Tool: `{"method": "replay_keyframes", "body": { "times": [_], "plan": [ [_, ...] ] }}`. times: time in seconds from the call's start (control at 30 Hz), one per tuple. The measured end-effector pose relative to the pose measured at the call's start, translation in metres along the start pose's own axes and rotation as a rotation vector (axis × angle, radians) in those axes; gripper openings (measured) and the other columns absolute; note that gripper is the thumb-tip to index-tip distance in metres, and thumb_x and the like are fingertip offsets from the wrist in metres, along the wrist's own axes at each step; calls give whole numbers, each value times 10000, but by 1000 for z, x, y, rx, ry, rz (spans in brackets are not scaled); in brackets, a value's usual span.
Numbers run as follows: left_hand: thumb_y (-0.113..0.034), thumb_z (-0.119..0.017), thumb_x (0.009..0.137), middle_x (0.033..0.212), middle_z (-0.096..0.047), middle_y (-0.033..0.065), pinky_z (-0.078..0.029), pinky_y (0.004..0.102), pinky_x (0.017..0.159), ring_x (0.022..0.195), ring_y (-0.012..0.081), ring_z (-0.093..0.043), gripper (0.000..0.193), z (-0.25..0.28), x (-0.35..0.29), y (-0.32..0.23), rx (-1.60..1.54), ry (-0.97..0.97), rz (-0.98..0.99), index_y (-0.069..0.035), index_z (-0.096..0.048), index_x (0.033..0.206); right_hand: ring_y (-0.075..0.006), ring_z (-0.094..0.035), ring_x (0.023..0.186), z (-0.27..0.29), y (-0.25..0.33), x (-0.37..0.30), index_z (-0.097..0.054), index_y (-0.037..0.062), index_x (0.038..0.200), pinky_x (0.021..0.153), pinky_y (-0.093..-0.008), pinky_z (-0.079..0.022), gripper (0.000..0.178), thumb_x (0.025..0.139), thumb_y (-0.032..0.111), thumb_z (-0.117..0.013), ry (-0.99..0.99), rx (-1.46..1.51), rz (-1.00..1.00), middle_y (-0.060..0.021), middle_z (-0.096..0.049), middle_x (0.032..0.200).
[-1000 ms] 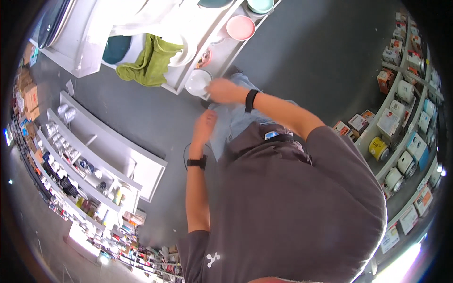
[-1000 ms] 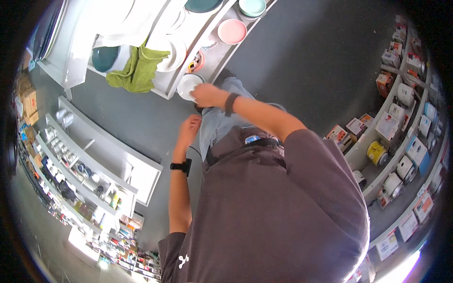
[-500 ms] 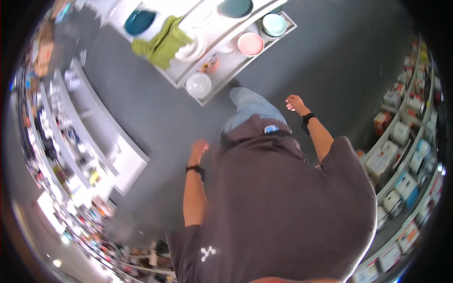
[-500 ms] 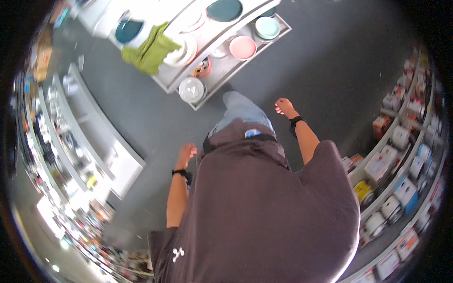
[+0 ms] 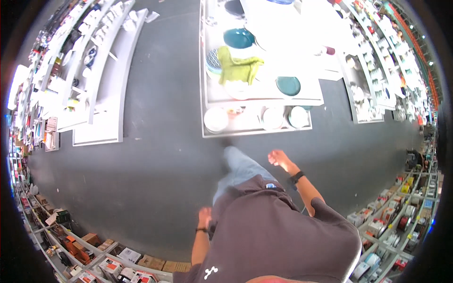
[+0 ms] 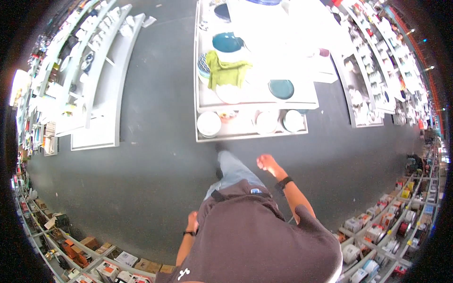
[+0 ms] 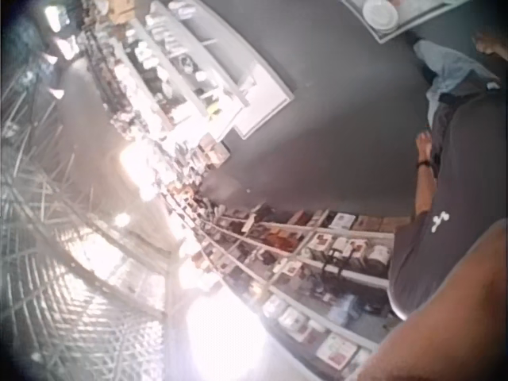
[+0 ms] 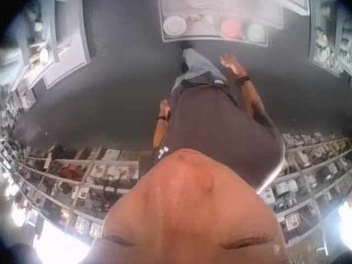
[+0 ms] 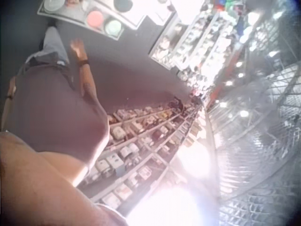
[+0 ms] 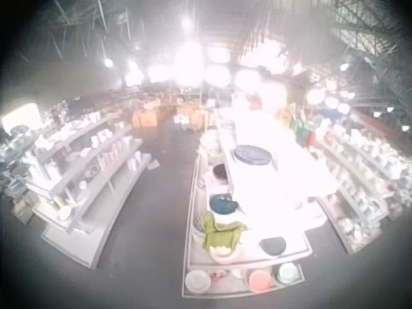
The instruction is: The person wipes down various shelves and decorative plates using a cloth, then uses the cloth to clean the inside of a large pot located on a lower storage rack.
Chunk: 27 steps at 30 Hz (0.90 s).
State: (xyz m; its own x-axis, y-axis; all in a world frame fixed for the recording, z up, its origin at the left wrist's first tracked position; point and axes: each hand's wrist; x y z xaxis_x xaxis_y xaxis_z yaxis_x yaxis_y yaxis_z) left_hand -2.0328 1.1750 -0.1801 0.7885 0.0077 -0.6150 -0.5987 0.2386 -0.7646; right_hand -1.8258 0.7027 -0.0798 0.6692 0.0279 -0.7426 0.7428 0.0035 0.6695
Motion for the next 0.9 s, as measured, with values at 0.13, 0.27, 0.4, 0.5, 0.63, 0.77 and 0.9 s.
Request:
{"method": "replay_keyframes", "body": {
  "times": [0.13, 0.27, 0.4, 0.5, 0.63, 0.77, 0.9],
  "plan": [
    [-148, -554, 788, 836, -668, 132, -525, 420, 659, 761, 326, -646, 149, 30, -62, 196, 730, 290, -258, -78, -676, 738, -114, -588, 815, -8, 145, 84, -607, 51, 1024, 654, -246, -465, 219, 911, 170, -461, 65, -172, 616, -20, -626, 863],
    [-224, -597, 793, 936, -687, 86, -525, 418, 762, 893, 305, -641, 137, 42, -95, 186, 873, 129, -346, -142, -701, 828, -214, -609, 861, -63, 259, 141, -583, 48, 1083, 696, -318, -499, 169, 928, 110, -553, -462, -312, 1030, -112, -619, 1002],
    [-251, -631, 789, 925, -680, 72, -515, 407, 785, 901, 284, -631, 148, 70, -99, 68, 493, -139, -131, -152, -685, 884, -388, -536, 978, -90, 306, 169, -580, 35, 1082, 862, -462, -441, 209, 879, 85, -579, -726, -541, 1284, -180, -577, 1042],
    [-231, -630, 797, 916, -675, 37, -508, 388, 749, 878, 269, -627, 170, 98, -34, 76, 1071, 157, -256, -162, -674, 946, -386, -486, 1020, -89, 281, 235, -591, 51, 1102, 910, -474, -402, 239, 873, 120, -584, -828, -707, 1219, -169, -568, 1070],
    [-240, -613, 833, 923, -675, 28, -503, 378, 720, 836, 233, -635, 171, 92, 38, -55, 9, -161, 408, -131, -665, 954, -374, -416, 1088, -119, 277, 222, -611, 66, 1097, 928, -464, -387, 256, 854, 146, -624, -1014, -768, 1156, -126, -528, 1133],
    [-237, -533, 936, 974, -675, 94, -517, 325, 681, 849, 169, -657, 257, 116, 74, -115, 160, 21, -21, -27, -618, 1058, -348, -463, 1005, -123, 289, 226, -618, 52, 906, 858, -465, -403, 177, 865, 224, -625, -948, -766, 1080, -109, -568, 1007],
    [-145, -453, 963, 979, -673, 113, -525, 281, 676, 857, 174, -658, 235, 140, 142, -172, -178, 0, 305, -6, -587, 1096, -308, -490, 976, -129, 299, 235, -596, 80, 840, 774, -474, -415, 203, 883, 273, -549, -1163, -857, 842, -61, -574, 934]
  ]
}}
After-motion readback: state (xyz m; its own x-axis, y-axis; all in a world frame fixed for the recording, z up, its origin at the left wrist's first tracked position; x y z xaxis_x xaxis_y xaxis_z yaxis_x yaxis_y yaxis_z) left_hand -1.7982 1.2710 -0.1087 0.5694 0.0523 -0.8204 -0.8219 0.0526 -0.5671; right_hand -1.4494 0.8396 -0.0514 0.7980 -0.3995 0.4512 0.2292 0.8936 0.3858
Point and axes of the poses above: each hand's wrist, its own x-axis towards the middle knuckle, its own z-axis out of the back of the hand, y = z × x
